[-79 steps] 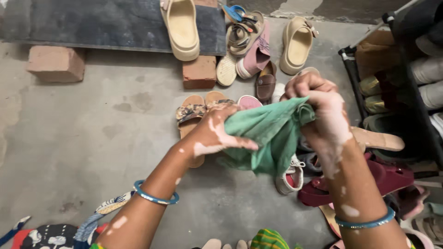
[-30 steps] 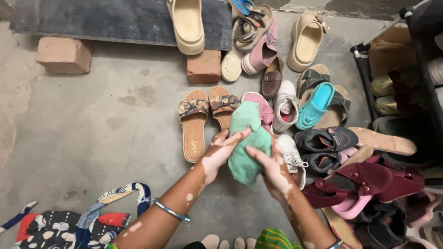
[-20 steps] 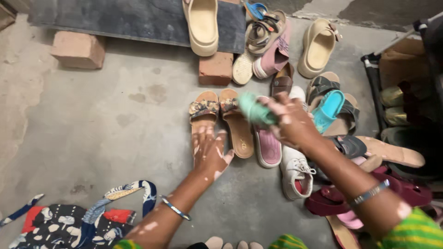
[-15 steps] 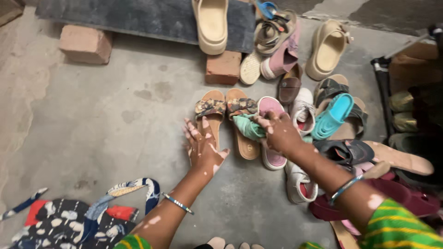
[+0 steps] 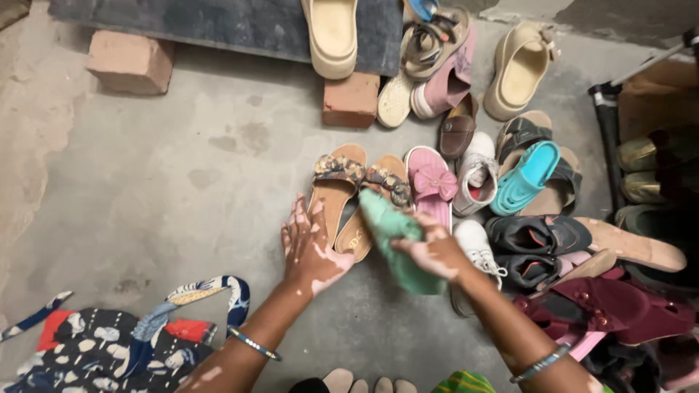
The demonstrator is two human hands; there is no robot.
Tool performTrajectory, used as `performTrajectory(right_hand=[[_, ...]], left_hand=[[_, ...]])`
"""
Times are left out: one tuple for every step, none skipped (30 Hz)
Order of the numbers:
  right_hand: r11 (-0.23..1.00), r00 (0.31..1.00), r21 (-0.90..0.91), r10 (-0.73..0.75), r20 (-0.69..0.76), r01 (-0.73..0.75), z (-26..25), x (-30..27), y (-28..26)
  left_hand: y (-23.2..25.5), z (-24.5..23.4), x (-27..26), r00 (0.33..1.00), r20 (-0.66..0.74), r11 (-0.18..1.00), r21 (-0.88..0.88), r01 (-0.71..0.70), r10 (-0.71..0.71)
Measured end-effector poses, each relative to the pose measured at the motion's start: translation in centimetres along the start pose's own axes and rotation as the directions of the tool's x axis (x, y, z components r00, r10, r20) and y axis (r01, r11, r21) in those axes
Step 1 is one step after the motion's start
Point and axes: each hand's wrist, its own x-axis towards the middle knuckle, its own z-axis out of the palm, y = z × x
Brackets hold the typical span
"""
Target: The person wipes the exterior and interior of a pair of brown slip-on shoes and a pair of floral slide sandals using a green cloth. After cleaning, the person places the shoes onto a multi-tiered shoe rack.
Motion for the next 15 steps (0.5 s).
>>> performTrajectory(right_hand=[[0.999,0.998,-0.035,-0.007,-0.058,0.005,-0.3,-0.3,-0.3],[0.997,0.993,-0.071,-0.017,-0.115,0.008,-1.1,-0.6,-0.6],[0.994,0.984,-0.108,-0.031,-0.177,0.012,-1.9,-0.8,-1.0],[0.970,0.977,-0.237,-0.097,-0.191,0.050,-2.2,-1.0,-1.5],[0.929,0.967,-0.362,-0.162,-0.197,0.082,-2.2,-1.1,-2.0],[0.870,0.954,-0.481,-0.228,-0.193,0.110,-1.9,-1.1,-2.6],[0.824,0.952,-0.552,-0.257,-0.168,0.125,-1.1,-0.8,-3.2],[0.773,0.949,-0.619,-0.283,-0.141,0.139,-0.1,-0.4,-3.8],[0.716,0.946,-0.680,-0.306,-0.108,0.154,1.0,-0.1,-4.2],[0.688,0.956,-0.707,-0.288,-0.058,0.164,2.2,0.2,-4.5],[0.660,0.964,-0.730,-0.265,-0.010,0.174,3.4,0.5,-4.8],[0.632,0.970,-0.753,-0.240,0.038,0.186,4.4,0.5,-4.9],[0.663,0.965,-0.718,-0.260,0.043,0.211,5.1,0.2,-4.8],[0.692,0.959,-0.682,-0.281,0.048,0.237,5.7,-0.3,-4.7],[0.717,0.953,-0.647,-0.299,0.052,0.261,6.0,-0.9,-4.6]], left_hand=[[0.2,0.3,-0.7,0.999,-0.040,0.999,-0.035,0.006,-0.007],[0.2,0.5,-1.2,0.997,-0.081,0.997,-0.071,0.010,-0.016],[0.1,0.6,-1.4,0.997,-0.075,0.996,-0.091,0.022,-0.029],[0.0,0.8,-1.5,0.997,-0.070,0.993,-0.112,0.035,-0.043],[-0.2,1.0,-1.6,0.996,-0.063,0.990,-0.132,0.047,-0.056],[-0.5,1.2,-1.8,0.994,-0.107,0.991,-0.124,-0.049,0.036],[-0.9,1.3,-1.9,0.980,-0.153,0.983,-0.111,-0.144,0.126],[-1.2,1.5,-1.8,0.956,-0.198,0.967,-0.093,-0.236,0.215],[-1.5,1.7,-1.8,0.954,-0.202,0.962,-0.113,-0.248,0.222],[-1.8,2.0,-1.8,0.951,-0.207,0.956,-0.133,-0.260,0.230],[-2.1,2.2,-1.7,0.948,-0.210,0.950,-0.151,-0.273,0.239],[-2.3,2.4,-1.7,0.953,-0.213,0.953,-0.169,-0.253,0.215],[-2.4,2.7,-1.6,0.957,-0.217,0.954,-0.187,-0.236,0.194],[-2.5,2.8,-1.5,0.960,-0.221,0.954,-0.205,-0.218,0.172],[-2.6,3.0,-1.5,0.974,-0.186,0.960,-0.220,-0.172,0.132]])
